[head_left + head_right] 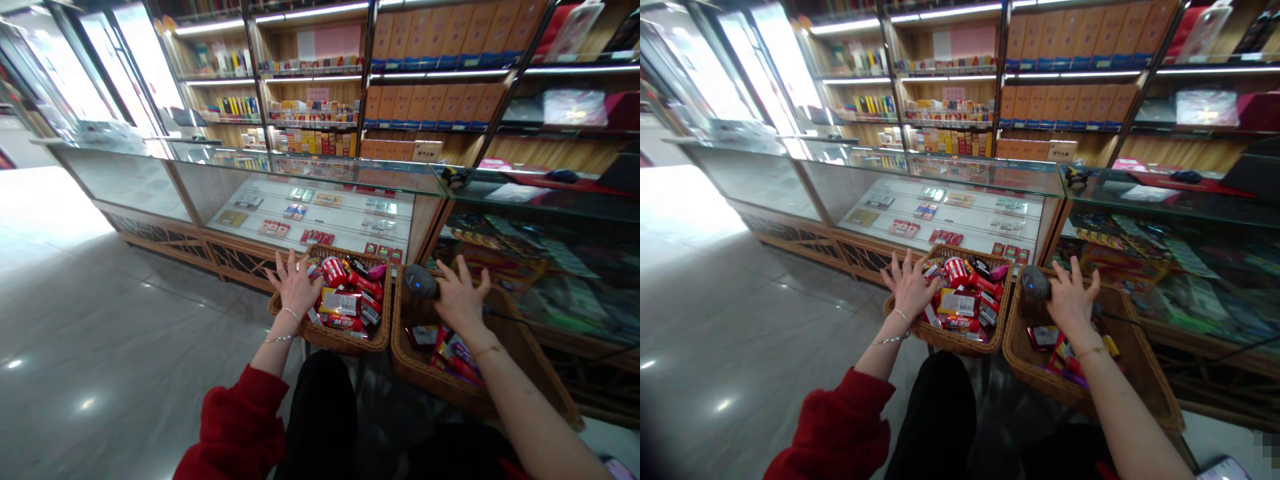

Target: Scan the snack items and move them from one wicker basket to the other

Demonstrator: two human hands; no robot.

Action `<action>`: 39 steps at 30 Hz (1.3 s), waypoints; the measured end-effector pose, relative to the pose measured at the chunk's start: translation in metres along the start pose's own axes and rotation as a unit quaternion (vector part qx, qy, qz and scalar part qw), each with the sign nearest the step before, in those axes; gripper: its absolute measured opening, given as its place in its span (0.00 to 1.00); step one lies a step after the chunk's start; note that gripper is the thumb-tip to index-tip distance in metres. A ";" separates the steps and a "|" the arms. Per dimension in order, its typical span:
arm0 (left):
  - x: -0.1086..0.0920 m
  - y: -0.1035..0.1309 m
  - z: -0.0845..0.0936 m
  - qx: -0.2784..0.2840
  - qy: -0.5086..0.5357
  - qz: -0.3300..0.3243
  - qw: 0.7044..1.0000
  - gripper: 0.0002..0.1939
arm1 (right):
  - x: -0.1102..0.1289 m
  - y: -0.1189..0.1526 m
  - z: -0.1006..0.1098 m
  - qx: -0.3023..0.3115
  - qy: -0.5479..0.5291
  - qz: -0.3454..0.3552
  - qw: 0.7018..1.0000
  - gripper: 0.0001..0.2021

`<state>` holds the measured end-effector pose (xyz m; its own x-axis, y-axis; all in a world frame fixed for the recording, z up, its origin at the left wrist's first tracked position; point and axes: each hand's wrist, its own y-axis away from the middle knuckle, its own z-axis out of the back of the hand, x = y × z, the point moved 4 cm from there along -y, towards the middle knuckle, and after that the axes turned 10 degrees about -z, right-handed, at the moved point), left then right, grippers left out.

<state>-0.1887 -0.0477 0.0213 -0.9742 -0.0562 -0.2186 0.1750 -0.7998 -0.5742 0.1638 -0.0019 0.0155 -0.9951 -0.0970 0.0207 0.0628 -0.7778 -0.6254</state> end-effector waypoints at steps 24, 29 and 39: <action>-0.165 -0.011 -0.034 0.107 0.062 -0.241 0.963 0.36 | -0.050 0.011 0.010 0.017 0.031 -0.052 0.998 0.15; -0.205 -0.006 -0.052 0.165 0.056 -0.310 0.935 0.40 | -0.070 0.016 0.012 0.035 0.062 -0.057 0.996 0.17; -0.259 0.003 -0.095 0.274 -0.019 -0.381 0.883 0.48 | -0.100 0.022 0.008 0.110 0.124 -0.078 0.983 0.16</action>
<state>0.0780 0.0219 0.0013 -0.7857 0.6107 0.0984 -0.6177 -0.7831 -0.0723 0.2657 -0.0146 0.0054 -0.9801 0.1682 -0.1051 -0.1048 -0.8889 -0.4459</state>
